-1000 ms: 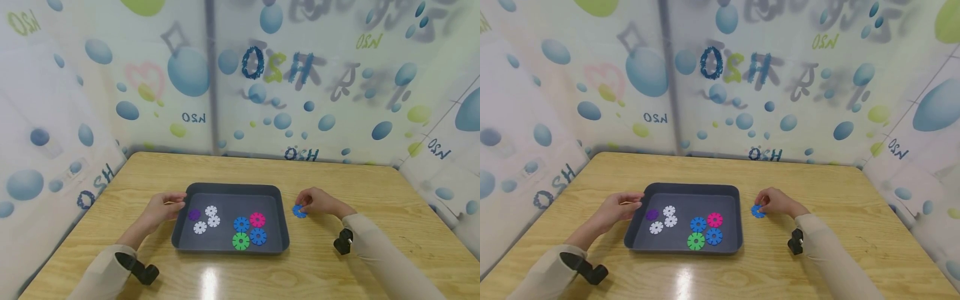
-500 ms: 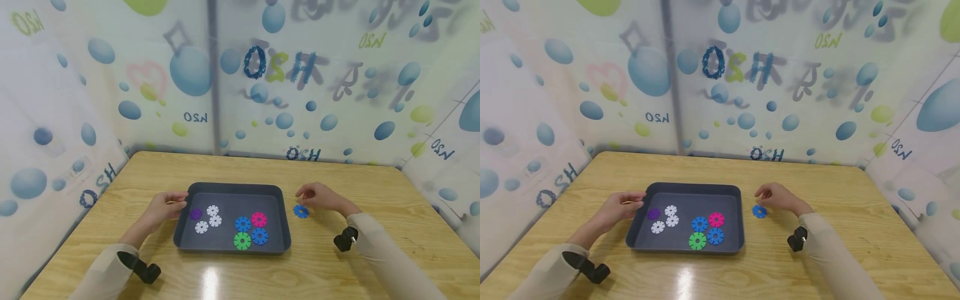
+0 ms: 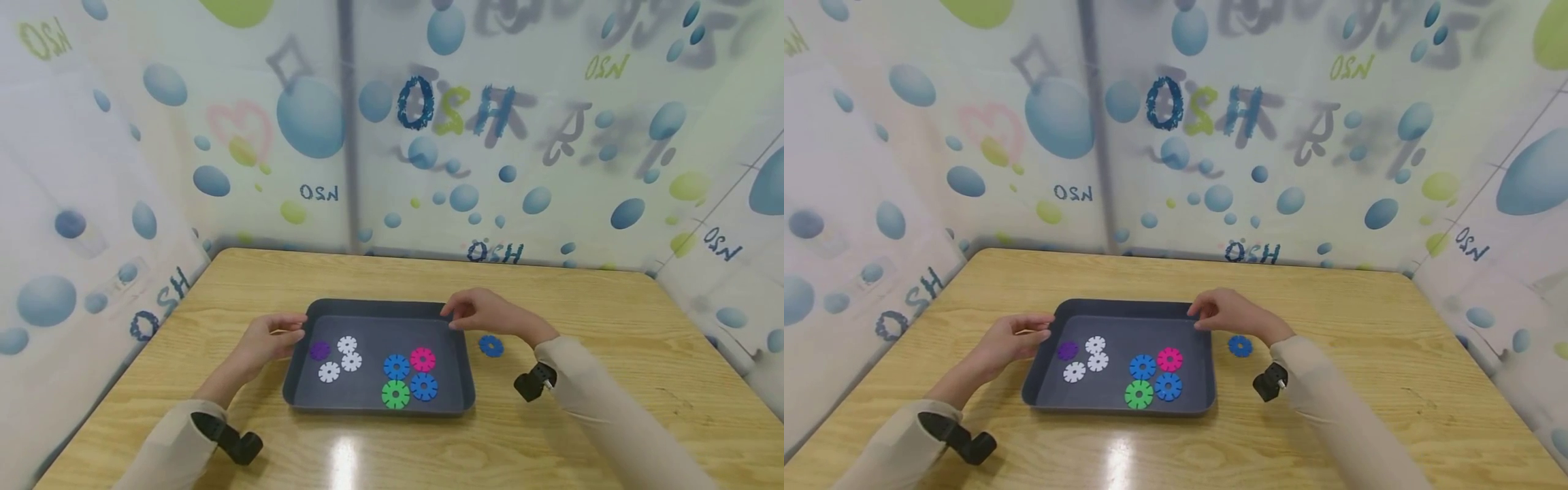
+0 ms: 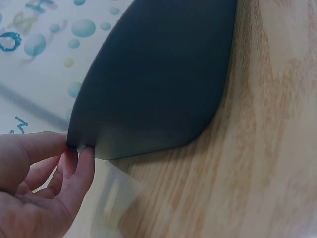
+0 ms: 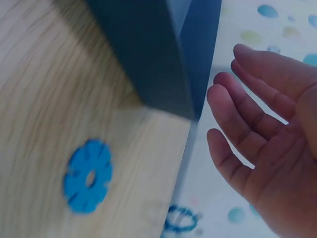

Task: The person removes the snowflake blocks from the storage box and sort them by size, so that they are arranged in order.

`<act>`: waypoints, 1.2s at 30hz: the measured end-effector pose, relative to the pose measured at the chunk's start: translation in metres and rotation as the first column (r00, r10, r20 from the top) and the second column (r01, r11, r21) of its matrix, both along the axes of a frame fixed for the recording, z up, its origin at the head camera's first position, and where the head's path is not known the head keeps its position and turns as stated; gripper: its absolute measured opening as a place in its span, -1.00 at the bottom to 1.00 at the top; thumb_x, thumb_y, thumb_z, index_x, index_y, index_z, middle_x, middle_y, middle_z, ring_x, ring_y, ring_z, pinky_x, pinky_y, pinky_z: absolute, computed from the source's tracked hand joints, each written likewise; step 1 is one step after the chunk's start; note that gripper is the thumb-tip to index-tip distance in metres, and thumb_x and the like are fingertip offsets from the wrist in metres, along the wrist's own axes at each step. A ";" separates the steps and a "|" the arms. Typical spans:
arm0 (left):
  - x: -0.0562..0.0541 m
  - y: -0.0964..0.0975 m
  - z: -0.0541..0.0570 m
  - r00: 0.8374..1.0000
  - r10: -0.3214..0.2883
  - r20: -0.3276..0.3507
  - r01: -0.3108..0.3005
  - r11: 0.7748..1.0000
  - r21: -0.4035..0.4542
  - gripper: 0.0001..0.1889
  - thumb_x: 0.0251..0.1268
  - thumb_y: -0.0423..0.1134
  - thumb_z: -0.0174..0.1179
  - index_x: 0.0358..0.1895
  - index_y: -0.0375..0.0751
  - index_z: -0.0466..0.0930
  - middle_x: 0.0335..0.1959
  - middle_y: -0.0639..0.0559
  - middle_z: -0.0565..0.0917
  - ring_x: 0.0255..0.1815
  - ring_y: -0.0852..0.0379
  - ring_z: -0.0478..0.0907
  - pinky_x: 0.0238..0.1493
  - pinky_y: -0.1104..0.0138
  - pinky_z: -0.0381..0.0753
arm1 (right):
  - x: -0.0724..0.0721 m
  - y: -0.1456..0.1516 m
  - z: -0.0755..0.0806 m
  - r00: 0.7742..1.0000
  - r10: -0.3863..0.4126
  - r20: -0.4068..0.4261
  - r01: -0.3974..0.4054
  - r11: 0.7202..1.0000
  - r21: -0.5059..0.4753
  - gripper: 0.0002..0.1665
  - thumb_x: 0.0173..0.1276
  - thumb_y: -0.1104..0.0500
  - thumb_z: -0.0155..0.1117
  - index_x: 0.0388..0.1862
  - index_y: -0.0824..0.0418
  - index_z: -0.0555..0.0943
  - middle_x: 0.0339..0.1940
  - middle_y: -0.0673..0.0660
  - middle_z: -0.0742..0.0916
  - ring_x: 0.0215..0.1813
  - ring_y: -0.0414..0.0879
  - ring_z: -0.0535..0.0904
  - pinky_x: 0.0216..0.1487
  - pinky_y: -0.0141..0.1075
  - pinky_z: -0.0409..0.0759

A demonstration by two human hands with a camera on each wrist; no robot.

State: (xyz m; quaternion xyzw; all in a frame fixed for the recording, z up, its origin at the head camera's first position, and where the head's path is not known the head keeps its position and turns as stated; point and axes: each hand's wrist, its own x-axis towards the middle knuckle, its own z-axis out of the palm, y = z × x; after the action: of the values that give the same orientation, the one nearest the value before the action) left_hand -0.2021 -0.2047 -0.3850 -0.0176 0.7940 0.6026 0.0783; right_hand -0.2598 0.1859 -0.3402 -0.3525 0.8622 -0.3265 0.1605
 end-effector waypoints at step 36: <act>-0.003 -0.003 -0.002 0.999 -0.031 0.008 0.031 0.999 0.030 -0.57 0.28 -0.42 0.09 0.19 -0.52 0.32 -0.16 -0.13 0.44 -0.18 0.14 0.51 -0.17 0.27 0.61 | -0.023 -0.094 -0.008 0.954 0.248 0.168 -0.300 0.773 0.559 -0.62 -0.08 0.22 0.53 -0.31 0.12 0.52 -0.40 0.01 0.58 -0.37 -0.22 0.39 -0.39 -0.42 0.41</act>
State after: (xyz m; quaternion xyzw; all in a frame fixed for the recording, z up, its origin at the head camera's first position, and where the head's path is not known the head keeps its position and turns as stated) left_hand -0.2048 -0.2077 -0.3867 -0.0068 0.7848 0.6130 0.0914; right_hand -0.2825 0.0917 -0.3481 -0.3946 0.8521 -0.0370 0.3419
